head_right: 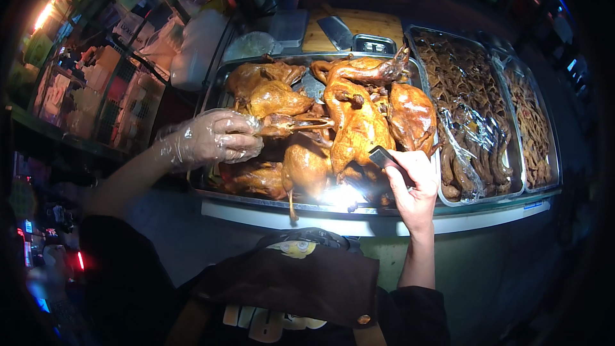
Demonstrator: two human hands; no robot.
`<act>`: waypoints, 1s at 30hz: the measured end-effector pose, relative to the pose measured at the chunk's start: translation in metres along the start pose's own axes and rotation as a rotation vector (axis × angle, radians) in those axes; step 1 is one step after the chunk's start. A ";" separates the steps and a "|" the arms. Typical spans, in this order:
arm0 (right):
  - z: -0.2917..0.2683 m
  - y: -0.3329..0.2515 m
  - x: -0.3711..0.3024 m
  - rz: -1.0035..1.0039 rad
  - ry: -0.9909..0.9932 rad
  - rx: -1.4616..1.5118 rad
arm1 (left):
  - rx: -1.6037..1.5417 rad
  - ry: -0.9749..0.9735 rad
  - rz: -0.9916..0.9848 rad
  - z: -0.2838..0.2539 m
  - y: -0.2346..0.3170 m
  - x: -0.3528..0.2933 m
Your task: The person uses a knife to carve roasted ducks displayed in a glass case. They repeatedly cut and separate duck parts, then lift and reposition them within the tray. The task involves handling multiple whole ducks and arranging the carved pieces.
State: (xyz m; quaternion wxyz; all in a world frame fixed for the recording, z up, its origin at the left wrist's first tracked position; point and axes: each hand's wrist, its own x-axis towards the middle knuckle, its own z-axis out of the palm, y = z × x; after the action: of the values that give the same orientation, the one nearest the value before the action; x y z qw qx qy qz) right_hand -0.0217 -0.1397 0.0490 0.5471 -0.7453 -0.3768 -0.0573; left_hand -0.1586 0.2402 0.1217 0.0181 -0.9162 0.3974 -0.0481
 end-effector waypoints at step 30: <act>-0.003 0.025 0.011 -0.017 -0.054 0.030 | -1.706 0.633 -1.365 -0.014 0.015 -0.038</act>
State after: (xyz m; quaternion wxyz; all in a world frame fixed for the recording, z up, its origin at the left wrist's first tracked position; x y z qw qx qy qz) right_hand 0.0026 -0.1403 0.0361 0.5475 -0.7350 -0.3984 -0.0360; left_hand -0.1965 0.2579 0.1323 -0.7426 -0.6013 -0.2947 0.0090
